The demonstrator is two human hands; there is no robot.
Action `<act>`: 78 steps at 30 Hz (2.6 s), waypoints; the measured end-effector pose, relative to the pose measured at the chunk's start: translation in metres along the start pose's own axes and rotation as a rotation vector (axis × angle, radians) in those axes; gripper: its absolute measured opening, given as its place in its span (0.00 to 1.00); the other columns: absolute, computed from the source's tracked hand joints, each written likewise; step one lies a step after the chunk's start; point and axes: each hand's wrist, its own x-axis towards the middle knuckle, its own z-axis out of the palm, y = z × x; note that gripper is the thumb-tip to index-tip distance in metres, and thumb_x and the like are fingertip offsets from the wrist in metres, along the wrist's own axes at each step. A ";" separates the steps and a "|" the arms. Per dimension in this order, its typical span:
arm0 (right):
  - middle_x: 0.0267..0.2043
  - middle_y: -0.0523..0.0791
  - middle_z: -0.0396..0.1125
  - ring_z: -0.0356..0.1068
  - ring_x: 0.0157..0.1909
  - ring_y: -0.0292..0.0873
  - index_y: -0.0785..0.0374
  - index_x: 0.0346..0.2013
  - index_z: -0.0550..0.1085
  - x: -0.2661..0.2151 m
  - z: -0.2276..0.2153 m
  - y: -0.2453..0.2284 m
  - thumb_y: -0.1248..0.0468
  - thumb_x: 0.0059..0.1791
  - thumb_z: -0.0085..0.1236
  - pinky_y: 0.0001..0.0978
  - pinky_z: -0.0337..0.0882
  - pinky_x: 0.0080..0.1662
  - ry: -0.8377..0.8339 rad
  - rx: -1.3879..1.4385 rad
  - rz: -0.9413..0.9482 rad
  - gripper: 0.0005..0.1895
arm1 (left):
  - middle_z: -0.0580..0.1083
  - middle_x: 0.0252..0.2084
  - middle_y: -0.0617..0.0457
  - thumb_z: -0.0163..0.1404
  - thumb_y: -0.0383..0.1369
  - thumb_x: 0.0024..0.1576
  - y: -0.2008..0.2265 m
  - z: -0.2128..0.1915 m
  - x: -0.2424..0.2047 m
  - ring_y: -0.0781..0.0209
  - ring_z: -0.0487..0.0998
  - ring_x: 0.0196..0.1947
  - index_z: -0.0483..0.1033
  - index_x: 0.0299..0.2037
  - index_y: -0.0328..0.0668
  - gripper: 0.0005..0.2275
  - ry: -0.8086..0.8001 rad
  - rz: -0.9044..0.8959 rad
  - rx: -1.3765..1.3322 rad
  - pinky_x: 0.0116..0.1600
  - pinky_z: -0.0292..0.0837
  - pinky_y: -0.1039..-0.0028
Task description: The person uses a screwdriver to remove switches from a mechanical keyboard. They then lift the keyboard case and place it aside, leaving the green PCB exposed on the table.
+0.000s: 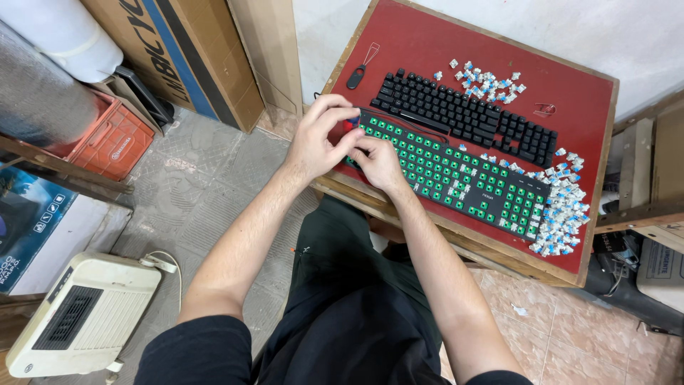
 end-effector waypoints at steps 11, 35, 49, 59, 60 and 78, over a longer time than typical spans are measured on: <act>0.38 0.45 0.81 0.82 0.47 0.53 0.52 0.45 0.88 0.000 -0.001 -0.015 0.65 0.56 0.70 0.47 0.79 0.50 0.012 -0.030 -0.028 0.06 | 0.78 0.56 0.47 0.65 0.31 0.66 0.003 -0.001 0.006 0.43 0.84 0.52 0.84 0.58 0.45 0.12 -0.032 -0.007 0.017 0.59 0.82 0.53; 0.47 0.43 0.78 0.77 0.38 0.46 0.52 0.42 0.88 -0.002 0.003 0.001 0.67 0.50 0.72 0.40 0.79 0.44 -0.011 -0.207 -0.077 0.07 | 0.81 0.59 0.45 0.63 0.28 0.67 0.007 -0.011 0.003 0.40 0.84 0.58 0.84 0.59 0.42 0.11 -0.011 0.027 0.002 0.63 0.80 0.51; 0.48 0.41 0.75 0.80 0.37 0.44 0.54 0.39 0.85 0.001 0.002 -0.004 0.63 0.48 0.71 0.42 0.81 0.43 -0.050 -0.312 -0.060 0.05 | 0.78 0.65 0.42 0.54 0.19 0.67 0.019 -0.014 0.003 0.41 0.84 0.60 0.84 0.61 0.42 0.15 -0.027 0.016 -0.047 0.64 0.82 0.53; 0.52 0.45 0.71 0.80 0.49 0.60 0.58 0.43 0.77 0.002 0.003 -0.008 0.62 0.56 0.62 0.54 0.81 0.50 -0.145 -0.469 -0.100 0.04 | 0.77 0.54 0.48 0.65 0.29 0.66 0.005 -0.023 -0.004 0.48 0.83 0.49 0.85 0.61 0.46 0.14 0.043 -0.001 0.100 0.53 0.83 0.60; 0.53 0.46 0.71 0.80 0.50 0.61 0.59 0.44 0.76 0.002 0.003 -0.009 0.62 0.57 0.61 0.56 0.81 0.50 -0.145 -0.454 -0.091 0.04 | 0.76 0.53 0.49 0.66 0.30 0.66 0.005 -0.023 -0.004 0.50 0.82 0.48 0.84 0.60 0.47 0.13 0.060 -0.023 0.093 0.52 0.84 0.62; 0.52 0.42 0.74 0.80 0.54 0.57 0.53 0.45 0.83 -0.002 -0.003 -0.013 0.62 0.59 0.62 0.53 0.80 0.53 -0.125 -0.363 -0.080 0.04 | 0.75 0.51 0.50 0.68 0.32 0.65 -0.005 -0.012 -0.006 0.50 0.81 0.46 0.86 0.59 0.50 0.13 0.014 -0.023 0.122 0.52 0.82 0.59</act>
